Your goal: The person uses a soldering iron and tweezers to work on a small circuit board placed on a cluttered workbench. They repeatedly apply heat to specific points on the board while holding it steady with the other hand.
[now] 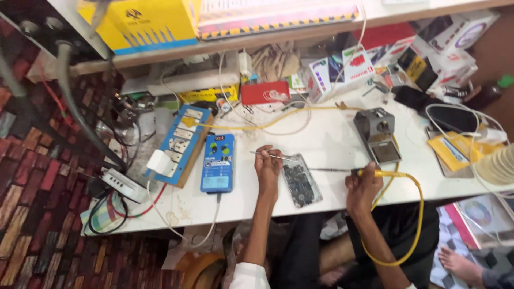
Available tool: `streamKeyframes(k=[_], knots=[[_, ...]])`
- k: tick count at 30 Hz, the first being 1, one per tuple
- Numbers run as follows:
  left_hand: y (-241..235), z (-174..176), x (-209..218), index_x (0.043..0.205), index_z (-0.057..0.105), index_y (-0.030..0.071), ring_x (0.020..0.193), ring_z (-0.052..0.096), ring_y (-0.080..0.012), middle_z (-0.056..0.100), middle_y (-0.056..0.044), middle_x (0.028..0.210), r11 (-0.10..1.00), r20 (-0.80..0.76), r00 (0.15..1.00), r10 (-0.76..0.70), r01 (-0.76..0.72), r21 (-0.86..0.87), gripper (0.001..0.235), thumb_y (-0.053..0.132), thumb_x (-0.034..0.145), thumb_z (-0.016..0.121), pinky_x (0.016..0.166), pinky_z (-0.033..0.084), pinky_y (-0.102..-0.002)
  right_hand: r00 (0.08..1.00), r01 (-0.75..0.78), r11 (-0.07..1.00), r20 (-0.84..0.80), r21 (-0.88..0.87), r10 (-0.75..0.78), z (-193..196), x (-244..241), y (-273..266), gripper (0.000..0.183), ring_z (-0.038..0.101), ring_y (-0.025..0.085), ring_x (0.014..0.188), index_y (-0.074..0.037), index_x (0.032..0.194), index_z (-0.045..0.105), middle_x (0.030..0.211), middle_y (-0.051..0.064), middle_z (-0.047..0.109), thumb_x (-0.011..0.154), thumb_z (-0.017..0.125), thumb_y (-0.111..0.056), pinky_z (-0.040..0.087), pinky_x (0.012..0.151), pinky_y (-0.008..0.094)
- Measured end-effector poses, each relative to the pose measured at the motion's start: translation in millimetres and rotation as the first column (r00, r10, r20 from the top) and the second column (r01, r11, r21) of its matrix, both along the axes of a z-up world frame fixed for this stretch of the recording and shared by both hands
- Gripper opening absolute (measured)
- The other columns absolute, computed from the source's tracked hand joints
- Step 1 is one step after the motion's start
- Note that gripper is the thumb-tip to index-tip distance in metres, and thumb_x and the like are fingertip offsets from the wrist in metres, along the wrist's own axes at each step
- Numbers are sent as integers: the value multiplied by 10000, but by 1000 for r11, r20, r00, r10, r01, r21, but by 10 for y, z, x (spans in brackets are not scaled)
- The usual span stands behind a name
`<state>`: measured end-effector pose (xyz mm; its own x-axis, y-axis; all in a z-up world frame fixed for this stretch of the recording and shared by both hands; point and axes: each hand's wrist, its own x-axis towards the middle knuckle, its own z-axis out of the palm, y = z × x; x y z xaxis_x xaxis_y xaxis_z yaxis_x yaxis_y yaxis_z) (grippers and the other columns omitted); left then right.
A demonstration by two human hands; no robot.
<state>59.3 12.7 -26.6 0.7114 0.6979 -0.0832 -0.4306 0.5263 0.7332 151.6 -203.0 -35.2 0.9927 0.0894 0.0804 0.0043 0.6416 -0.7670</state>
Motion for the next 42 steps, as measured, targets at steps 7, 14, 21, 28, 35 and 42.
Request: streamKeyframes(k=[7,14,21,28,35,42], knots=[[36,66,-48,1185,506,67,699,481,-111,607,-69,872,984,76,997,-26,12,179,265,309,1126,416,676,427,-255,989,148,972,8,-182,-149,37,-86,72,188,387,90,565,-77,1010,444,752,-2,412,1124,522,-205,367,501,270],[-90,85,-298,1173,505,37,720,501,-104,631,-81,891,864,37,999,4,-22,504,296,320,1125,432,664,441,-254,991,127,934,73,-335,-109,136,-192,95,149,421,108,583,-25,1126,456,775,51,464,1126,480,-172,436,560,291],[-83,109,-299,1187,505,33,750,517,-89,639,-74,885,841,0,999,-33,27,540,310,332,1129,448,684,444,-248,995,97,908,71,-407,-74,260,-249,97,174,434,105,565,-25,1118,465,724,45,462,1129,462,-198,436,555,284],[-106,126,-306,1179,509,44,749,548,-89,634,-57,851,844,-50,997,52,-17,537,285,312,1122,432,649,425,-251,988,115,874,146,-472,-52,275,-266,116,193,468,106,564,-12,1075,459,706,53,490,1135,473,-195,430,550,272],[-139,283,-348,1194,513,26,695,497,-77,650,-53,828,776,-132,988,82,20,630,261,252,1120,407,644,422,-246,986,140,852,151,-505,-72,292,-271,138,184,491,110,566,-9,1069,464,716,63,517,1125,483,-184,442,552,266],[-165,471,-441,1209,580,-16,924,614,-183,738,-76,888,361,-120,949,293,7,933,225,107,1100,425,939,306,-418,980,141,887,189,-439,-62,236,-254,137,168,464,93,589,-12,1076,451,771,59,506,1138,482,-165,466,574,281]])
